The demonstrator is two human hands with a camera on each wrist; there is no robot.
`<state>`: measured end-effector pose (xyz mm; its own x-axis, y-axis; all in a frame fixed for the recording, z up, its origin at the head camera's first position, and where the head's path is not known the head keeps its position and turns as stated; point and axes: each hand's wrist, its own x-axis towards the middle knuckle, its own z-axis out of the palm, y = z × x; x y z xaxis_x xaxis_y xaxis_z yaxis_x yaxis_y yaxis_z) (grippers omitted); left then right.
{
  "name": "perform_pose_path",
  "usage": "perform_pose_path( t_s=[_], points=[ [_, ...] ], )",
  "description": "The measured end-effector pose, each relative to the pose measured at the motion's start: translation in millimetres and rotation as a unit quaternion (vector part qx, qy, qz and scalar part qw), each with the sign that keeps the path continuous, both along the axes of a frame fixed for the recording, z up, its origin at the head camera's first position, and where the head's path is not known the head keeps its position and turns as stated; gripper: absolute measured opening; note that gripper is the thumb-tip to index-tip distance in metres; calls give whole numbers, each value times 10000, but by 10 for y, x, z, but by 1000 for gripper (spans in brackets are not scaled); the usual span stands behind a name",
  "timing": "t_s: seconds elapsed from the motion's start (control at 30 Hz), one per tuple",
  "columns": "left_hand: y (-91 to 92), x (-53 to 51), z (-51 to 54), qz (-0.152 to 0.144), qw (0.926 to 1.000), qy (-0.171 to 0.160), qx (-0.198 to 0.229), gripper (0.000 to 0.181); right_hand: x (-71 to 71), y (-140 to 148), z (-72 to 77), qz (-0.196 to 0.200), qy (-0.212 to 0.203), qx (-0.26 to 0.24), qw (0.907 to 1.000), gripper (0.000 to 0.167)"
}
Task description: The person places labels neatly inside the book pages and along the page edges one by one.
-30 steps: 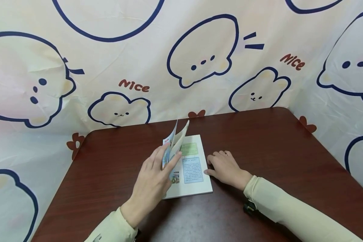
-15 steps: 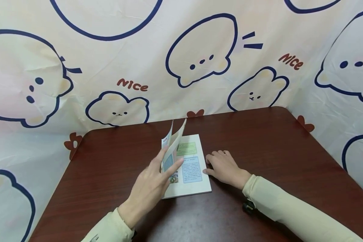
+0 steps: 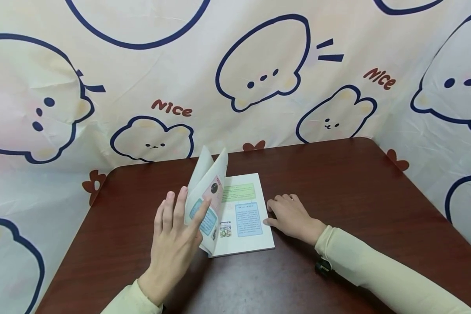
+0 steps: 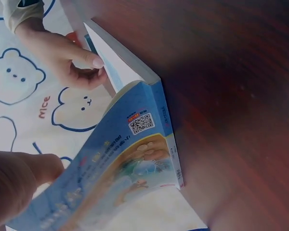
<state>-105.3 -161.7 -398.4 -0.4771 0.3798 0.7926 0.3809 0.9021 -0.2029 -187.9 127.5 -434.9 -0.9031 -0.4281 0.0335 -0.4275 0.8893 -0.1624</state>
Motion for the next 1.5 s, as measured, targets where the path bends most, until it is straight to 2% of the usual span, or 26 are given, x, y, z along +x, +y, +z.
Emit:
perform_pose_path(
  t_s=[0.17,0.43,0.5,0.6,0.67,0.77,0.87,1.0,1.1,1.23,1.33,1.5],
  points=[
    [-31,27,28,169,9995,-198,-182,101,8,2,-13,-52,14,31,10000,31],
    [-129,53,13,553,9980,2,-309,101,21,-5,-3,-10,-3,20,10000,31],
    [-159,46,0,510,9978,-162,-390,103,17,-6,-2,-17,11,32,10000,31],
    [-198,35,-23,300,9948,-701,-675,99,16,-4,7,-41,52,66,10000,31],
    [-214,23,-35,142,9886,-1186,-918,98,17,-2,14,-54,60,81,9999,31],
    [-230,-3,-45,-14,9746,-1860,-1244,96,18,-4,16,-64,15,64,10000,31],
    [-238,-33,-48,-68,9594,-2334,-1583,95,20,-8,18,-58,-36,22,10000,30],
    [-254,-64,-72,-82,9439,-2648,-1972,87,23,-13,35,-29,-51,-32,10000,29],
    [-268,-68,-98,-40,9374,-2787,-2086,77,27,-21,40,-16,-72,-41,10000,29],
    [-284,-69,-115,-6,9315,-3001,-2054,72,30,-25,39,-18,-80,-10,10000,30],
    [-283,-74,-91,44,9244,-3264,-1975,69,27,-23,36,4,-57,3,10000,30],
    [-228,-116,-9,116,9023,-3940,-1744,55,23,-12,28,14,-57,17,10000,30]
  ],
)
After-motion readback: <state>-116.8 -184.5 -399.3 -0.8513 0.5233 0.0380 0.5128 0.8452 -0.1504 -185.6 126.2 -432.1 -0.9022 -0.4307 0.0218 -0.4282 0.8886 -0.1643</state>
